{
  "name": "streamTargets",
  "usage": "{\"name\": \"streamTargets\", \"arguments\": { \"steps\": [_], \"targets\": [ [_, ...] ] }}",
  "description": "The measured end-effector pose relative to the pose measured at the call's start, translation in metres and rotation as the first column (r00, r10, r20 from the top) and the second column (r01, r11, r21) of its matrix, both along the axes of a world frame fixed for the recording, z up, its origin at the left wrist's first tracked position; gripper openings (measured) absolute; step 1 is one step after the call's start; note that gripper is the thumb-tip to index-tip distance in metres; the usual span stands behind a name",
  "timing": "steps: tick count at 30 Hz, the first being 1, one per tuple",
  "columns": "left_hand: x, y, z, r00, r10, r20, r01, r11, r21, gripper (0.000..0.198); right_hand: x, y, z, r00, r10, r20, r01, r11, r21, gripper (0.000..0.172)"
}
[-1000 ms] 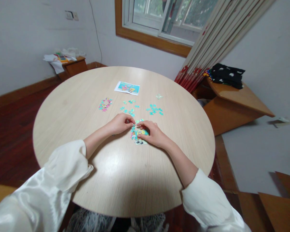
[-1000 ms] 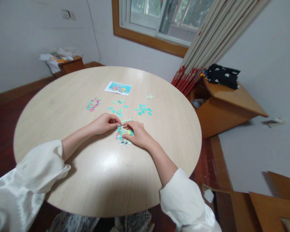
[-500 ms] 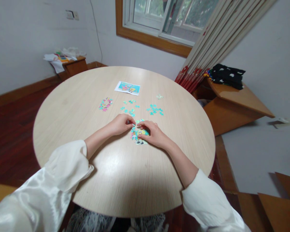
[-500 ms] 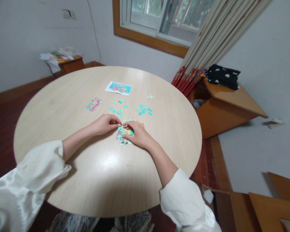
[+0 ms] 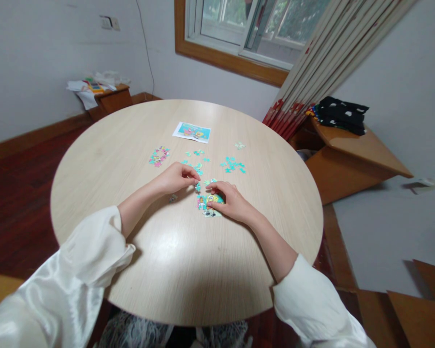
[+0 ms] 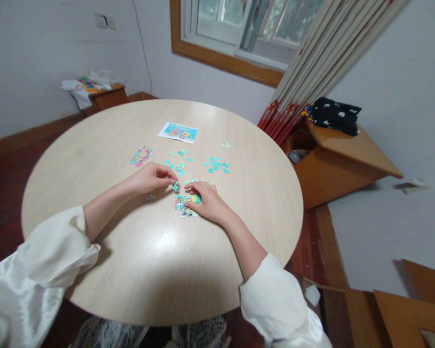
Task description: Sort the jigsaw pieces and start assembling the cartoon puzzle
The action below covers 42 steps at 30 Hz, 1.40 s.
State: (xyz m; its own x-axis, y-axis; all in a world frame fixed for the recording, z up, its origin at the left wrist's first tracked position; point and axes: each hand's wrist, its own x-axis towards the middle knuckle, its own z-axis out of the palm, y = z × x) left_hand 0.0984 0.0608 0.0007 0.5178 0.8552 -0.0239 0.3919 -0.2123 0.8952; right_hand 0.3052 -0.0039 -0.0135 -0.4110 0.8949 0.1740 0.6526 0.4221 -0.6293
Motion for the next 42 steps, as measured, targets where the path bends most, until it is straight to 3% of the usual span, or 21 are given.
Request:
{"name": "streamTargets", "arguments": {
  "steps": [8,13,28,36,42],
  "targets": [
    [-0.005,0.001,-0.006,0.995,-0.098,-0.001,0.098,0.991,-0.087,0.008,0.000,0.000,0.000,1.000,0.006,0.007,-0.006,1.000,0.005,0.033],
    [-0.004,0.000,-0.007,0.994,-0.102,-0.028,0.099,0.990,-0.096,0.010,0.000,0.000,-0.001,1.000,0.003,-0.001,-0.003,1.000,0.011,0.034],
    [-0.001,-0.004,-0.001,0.980,-0.135,-0.147,0.131,0.991,-0.038,0.012,0.001,0.000,-0.001,1.000,0.004,-0.003,-0.004,1.000,0.008,0.034],
    [-0.024,0.007,0.009,0.966,-0.166,-0.199,0.154,0.985,-0.078,0.013,0.001,-0.001,0.002,1.000,0.003,0.003,-0.003,1.000,0.003,0.034],
    [-0.030,0.010,0.006,0.958,-0.182,-0.223,0.167,0.982,-0.086,0.010,0.002,-0.001,0.001,1.000,0.004,0.000,-0.004,1.000,-0.003,0.034]
  ]
}}
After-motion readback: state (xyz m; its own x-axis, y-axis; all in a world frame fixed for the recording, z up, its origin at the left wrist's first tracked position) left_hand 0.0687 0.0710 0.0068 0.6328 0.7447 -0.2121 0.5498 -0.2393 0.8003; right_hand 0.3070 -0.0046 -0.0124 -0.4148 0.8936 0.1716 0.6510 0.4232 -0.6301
